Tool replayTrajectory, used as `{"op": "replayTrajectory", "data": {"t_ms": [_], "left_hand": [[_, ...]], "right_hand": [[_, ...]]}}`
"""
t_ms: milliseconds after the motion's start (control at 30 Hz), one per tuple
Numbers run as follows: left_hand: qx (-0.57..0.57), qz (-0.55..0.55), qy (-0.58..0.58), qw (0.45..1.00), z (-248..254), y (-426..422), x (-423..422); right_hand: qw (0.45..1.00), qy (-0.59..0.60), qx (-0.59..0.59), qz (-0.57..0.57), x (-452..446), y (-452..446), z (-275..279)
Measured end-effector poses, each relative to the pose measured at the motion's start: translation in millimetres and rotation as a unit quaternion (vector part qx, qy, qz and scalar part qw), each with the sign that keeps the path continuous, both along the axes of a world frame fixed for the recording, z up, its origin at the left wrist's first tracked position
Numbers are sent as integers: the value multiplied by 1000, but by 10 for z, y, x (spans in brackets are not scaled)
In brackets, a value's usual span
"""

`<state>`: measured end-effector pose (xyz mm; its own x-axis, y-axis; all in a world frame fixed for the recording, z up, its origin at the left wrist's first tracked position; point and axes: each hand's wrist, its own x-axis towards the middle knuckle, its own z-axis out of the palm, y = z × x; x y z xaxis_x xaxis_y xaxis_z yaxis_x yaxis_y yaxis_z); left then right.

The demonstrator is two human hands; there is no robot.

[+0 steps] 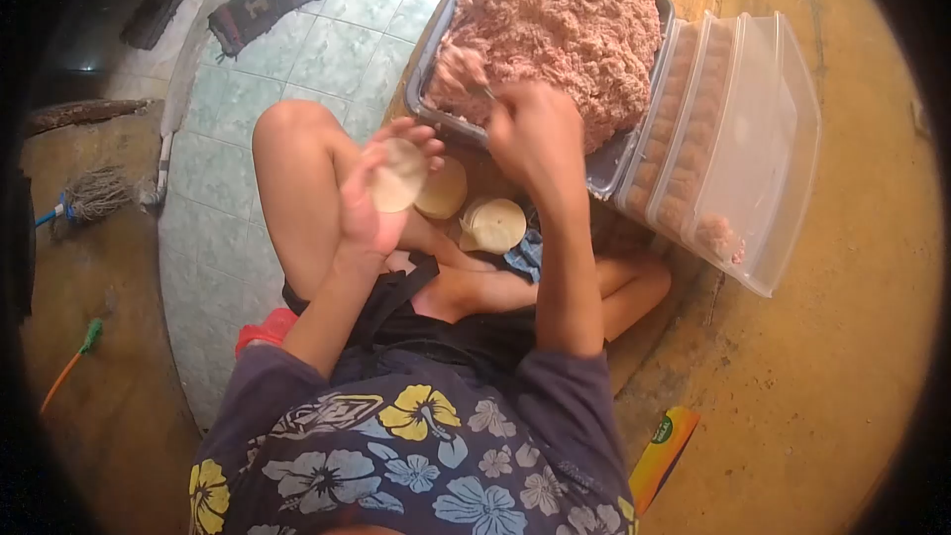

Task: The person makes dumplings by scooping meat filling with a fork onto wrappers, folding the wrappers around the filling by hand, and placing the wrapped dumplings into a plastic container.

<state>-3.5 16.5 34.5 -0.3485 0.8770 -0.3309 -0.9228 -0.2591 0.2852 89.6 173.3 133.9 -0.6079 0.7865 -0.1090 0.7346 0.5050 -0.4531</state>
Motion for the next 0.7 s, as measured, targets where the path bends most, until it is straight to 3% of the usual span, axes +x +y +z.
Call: {"op": "replayTrajectory", "data": {"t_ms": [33, 67, 167, 233, 300, 333, 433, 467, 567, 600, 700], "left_hand": [[-20, 51, 25, 998, 39, 20, -22], [-34, 119, -21, 992, 161, 127, -21], [4, 122, -131, 984, 611, 642, 154], [-24, 106, -78, 991, 697, 789, 182], [-85, 111, -38, 989, 465, 833, 136], [-80, 115, -51, 989, 445, 781, 53], [71, -59, -105, 990, 496, 613, 191], [16, -50, -111, 992, 504, 600, 135], [53, -119, -78, 988, 527, 436, 70], [3, -98, -110, 989, 490, 426, 5], [56, -16, -164, 985, 236, 217, -245]], "right_hand": [[999, 37, 13, -35, 99, -151, 159], [993, 95, -15, -74, 165, -306, 303], [975, 172, -72, -122, 178, -659, 482], [981, 178, -45, -65, 267, -656, 256], [998, 49, 1, -41, 527, -598, 445], [998, 39, 41, -34, 648, -598, 476], [993, 114, -8, 21, 525, -424, 346], [997, 70, -3, 36, 526, -390, 411], [987, 98, 20, 126, 461, -345, 355], [989, 83, -10, 120, 415, -326, 352], [987, 5, 148, 54, 185, -202, 440]]}}
